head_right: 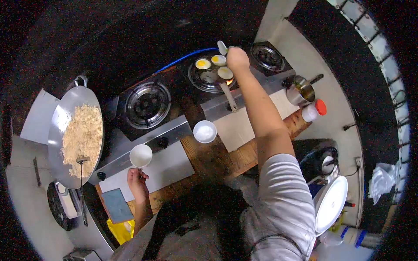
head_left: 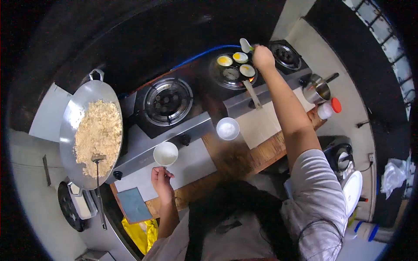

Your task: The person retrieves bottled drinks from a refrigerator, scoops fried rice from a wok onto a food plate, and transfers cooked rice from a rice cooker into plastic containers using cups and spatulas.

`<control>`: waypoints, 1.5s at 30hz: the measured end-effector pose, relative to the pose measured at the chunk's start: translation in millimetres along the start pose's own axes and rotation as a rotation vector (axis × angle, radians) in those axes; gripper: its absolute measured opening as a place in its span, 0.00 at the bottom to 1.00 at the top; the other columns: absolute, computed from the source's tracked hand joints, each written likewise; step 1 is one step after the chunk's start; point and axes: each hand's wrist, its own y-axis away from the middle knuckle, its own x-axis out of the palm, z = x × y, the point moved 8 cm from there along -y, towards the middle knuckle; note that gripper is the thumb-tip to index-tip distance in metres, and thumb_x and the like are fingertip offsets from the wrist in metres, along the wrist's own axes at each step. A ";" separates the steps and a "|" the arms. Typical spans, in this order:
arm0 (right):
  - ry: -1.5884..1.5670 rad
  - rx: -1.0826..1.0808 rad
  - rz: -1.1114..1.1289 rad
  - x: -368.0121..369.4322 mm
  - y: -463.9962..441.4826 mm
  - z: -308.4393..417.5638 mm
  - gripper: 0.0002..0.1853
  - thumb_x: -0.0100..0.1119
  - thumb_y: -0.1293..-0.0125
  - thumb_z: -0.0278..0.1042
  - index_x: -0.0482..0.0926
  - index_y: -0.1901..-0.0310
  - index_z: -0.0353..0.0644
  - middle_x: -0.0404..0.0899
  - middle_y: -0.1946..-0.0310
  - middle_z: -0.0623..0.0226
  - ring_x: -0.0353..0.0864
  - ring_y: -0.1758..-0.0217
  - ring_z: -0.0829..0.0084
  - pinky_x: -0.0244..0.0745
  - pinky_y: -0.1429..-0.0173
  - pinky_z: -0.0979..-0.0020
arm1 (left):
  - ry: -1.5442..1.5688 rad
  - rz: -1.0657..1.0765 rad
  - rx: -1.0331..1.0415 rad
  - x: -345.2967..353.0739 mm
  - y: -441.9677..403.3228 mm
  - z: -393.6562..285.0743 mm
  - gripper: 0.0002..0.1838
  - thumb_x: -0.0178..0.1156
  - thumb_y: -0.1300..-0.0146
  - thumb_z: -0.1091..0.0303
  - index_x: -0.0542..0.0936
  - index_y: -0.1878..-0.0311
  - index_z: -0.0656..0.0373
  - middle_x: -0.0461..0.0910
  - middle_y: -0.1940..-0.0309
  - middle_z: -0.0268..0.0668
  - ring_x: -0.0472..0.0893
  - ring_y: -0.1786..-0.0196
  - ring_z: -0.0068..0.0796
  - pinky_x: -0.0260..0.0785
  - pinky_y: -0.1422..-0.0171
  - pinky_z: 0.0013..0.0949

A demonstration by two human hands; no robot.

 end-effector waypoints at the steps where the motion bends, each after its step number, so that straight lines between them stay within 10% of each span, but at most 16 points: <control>1: -0.011 0.043 0.019 7.3 -3.8 -1.8 0.14 0.47 0.38 0.29 0.82 0.57 0.39 0.81 0.59 0.46 0.82 0.53 0.50 0.76 0.47 0.54 | -0.001 -0.004 0.009 -2.2 -0.5 0.2 0.09 0.52 0.29 0.66 0.69 0.66 0.57 0.70 0.76 0.32 0.70 0.75 0.21 0.66 0.65 0.27; 5: 0.061 0.161 0.207 49.0 -16.4 -21.2 0.14 0.47 0.38 0.27 0.82 0.56 0.40 0.82 0.57 0.48 0.81 0.51 0.50 0.76 0.45 0.55 | -0.031 -0.001 0.034 -2.7 2.5 -3.3 0.08 0.52 0.29 0.64 0.69 0.64 0.56 0.70 0.75 0.31 0.70 0.73 0.21 0.66 0.64 0.27; 14: -0.085 -0.045 -0.310 -67.1 1.4 -37.6 0.12 0.52 0.37 0.32 0.82 0.58 0.39 0.82 0.64 0.47 0.82 0.57 0.48 0.76 0.51 0.52 | 0.001 0.013 -0.010 25.0 -3.4 4.7 0.08 0.53 0.30 0.67 0.70 0.66 0.58 0.70 0.77 0.32 0.71 0.74 0.21 0.67 0.64 0.27; 23: -0.161 0.063 -0.284 -47.4 26.5 -41.5 0.12 0.52 0.37 0.32 0.83 0.58 0.38 0.81 0.65 0.44 0.81 0.59 0.47 0.76 0.51 0.53 | 0.040 0.171 -0.051 67.7 3.3 11.8 0.07 0.51 0.29 0.67 0.70 0.65 0.57 0.71 0.75 0.32 0.72 0.73 0.22 0.68 0.64 0.28; 26: -0.413 0.250 -0.416 -66.8 72.0 -70.8 0.13 0.54 0.36 0.35 0.82 0.58 0.36 0.84 0.66 0.50 0.85 0.61 0.54 0.77 0.54 0.58 | 0.014 0.280 -0.054 91.3 8.2 7.9 0.06 0.50 0.29 0.68 0.69 0.64 0.57 0.71 0.75 0.32 0.72 0.72 0.22 0.68 0.63 0.29; 30: -1.624 0.578 -0.256 -42.8 212.3 -119.8 0.13 0.53 0.29 0.38 0.79 0.50 0.42 0.80 0.69 0.76 0.71 0.76 0.86 0.66 0.72 0.81 | 0.004 0.467 -0.095 141.6 24.3 17.9 0.05 0.49 0.30 0.70 0.69 0.64 0.57 0.71 0.75 0.32 0.72 0.71 0.22 0.69 0.62 0.29; 32: -2.062 0.752 -0.101 -30.2 308.7 -114.8 0.15 0.54 0.29 0.40 0.71 0.44 0.45 0.79 0.65 0.75 0.70 0.77 0.86 0.66 0.73 0.83 | 0.008 0.581 -0.122 177.3 38.8 28.3 0.04 0.49 0.30 0.70 0.69 0.64 0.57 0.71 0.75 0.32 0.72 0.70 0.22 0.69 0.62 0.29; 36: -1.989 0.570 0.076 -115.4 474.6 -102.2 0.23 0.59 0.33 0.32 0.65 0.39 0.43 0.79 0.62 0.67 0.78 0.68 0.78 0.74 0.64 0.78 | 0.035 0.926 -0.316 256.4 96.6 69.8 0.05 0.49 0.31 0.72 0.69 0.65 0.57 0.71 0.75 0.32 0.72 0.71 0.22 0.68 0.63 0.29; 39: -2.041 0.571 -0.119 -194.5 585.7 -99.4 0.26 0.59 0.34 0.30 0.63 0.37 0.43 0.78 0.62 0.65 0.76 0.62 0.74 0.71 0.56 0.72 | 0.003 1.273 -0.441 314.2 189.2 95.5 0.07 0.48 0.31 0.73 0.69 0.68 0.57 0.71 0.75 0.32 0.71 0.71 0.22 0.68 0.64 0.29; 45: -1.814 0.641 -1.210 -297.7 859.1 -82.0 0.20 0.57 0.33 0.29 0.67 0.40 0.46 0.76 0.63 0.69 0.73 0.65 0.76 0.67 0.60 0.72 | -0.172 1.953 -0.622 320.1 454.9 142.1 0.09 0.47 0.32 0.73 0.65 0.72 0.56 0.67 0.74 0.32 0.69 0.72 0.22 0.67 0.65 0.29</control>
